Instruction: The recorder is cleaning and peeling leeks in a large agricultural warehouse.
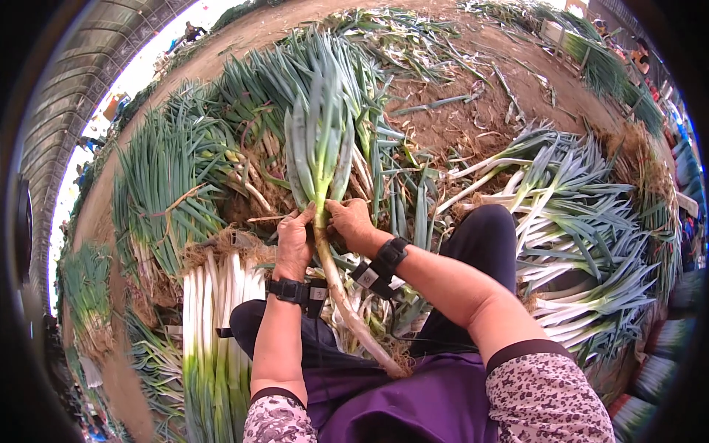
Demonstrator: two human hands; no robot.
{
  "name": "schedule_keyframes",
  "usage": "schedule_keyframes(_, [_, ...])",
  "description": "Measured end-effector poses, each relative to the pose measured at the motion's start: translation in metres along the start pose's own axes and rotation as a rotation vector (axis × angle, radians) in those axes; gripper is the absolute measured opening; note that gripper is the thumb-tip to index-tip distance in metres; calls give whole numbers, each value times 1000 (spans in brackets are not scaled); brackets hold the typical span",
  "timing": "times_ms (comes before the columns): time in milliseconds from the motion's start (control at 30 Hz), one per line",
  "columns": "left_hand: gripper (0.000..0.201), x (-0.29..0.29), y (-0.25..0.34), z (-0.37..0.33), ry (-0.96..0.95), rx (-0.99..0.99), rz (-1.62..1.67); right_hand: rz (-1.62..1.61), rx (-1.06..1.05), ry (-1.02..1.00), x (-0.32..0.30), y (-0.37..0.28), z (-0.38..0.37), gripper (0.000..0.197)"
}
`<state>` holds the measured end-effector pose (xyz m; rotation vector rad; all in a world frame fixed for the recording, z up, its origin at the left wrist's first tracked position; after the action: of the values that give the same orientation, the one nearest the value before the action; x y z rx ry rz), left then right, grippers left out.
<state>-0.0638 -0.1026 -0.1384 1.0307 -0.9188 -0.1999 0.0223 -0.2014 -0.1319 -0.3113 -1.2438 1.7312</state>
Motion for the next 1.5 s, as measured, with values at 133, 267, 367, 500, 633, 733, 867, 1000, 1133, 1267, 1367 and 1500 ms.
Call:
schedule_keyframes(133, [15, 18, -13, 6, 0, -52, -5, -94, 241, 23, -24, -7, 3, 20])
schedule_keyframes(267, [15, 36, -16, -2, -28, 59, -128, -145, 210, -40, -42, -12, 2, 19])
schedule_keyframes(367, [15, 58, -10, 2, -63, 133, -173, 168, -215, -177, -64, -22, -12, 21])
schedule_keyframes(500, [16, 72, -2, 17, 26, 239, -346, 68, -77, -79, -51, -40, -19, 25])
schedule_keyframes(633, [18, 61, -22, 61, 68, 31, -482, 92, -188, 27, -64, -34, -58, 30])
schedule_keyframes(733, [21, 9, -26, 79, 167, -251, -368, 121, -256, 20, -47, -42, -62, 30])
schedule_keyframes(867, [38, -7, 31, 10, 247, 9, -1118, 44, -196, -144, -44, -45, -55, 29])
schedule_keyframes(1000, [33, 84, 61, -32, -114, -8, -435, -40, -259, -283, -21, -46, -26, 32])
schedule_keyframes(1133, [26, 81, 51, -60, -19, 106, -403, 3, -211, -293, -19, -42, -27, 28])
schedule_keyframes(1267, [22, 76, 76, -54, 55, 171, -365, 426, 214, -212, -41, -9, -16, 28])
schedule_keyframes(1367, [32, 75, 108, -44, -100, 147, -276, 1054, 103, -508, -70, 39, -14, 40])
schedule_keyframes(1500, [38, 70, 96, -32, -292, 31, -92, 938, -281, -397, -85, -24, -39, 64])
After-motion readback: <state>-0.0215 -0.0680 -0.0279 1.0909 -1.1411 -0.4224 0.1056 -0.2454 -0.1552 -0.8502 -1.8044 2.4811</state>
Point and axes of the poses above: each hand's wrist, its own z-axis away from the middle knuckle, its own x-axis out of the palm, y = z × x, the point moved 1 cm from there along -z, towards the middle knuckle, and after that the axes turned 4 degrees about x, right-handed, at the moved point
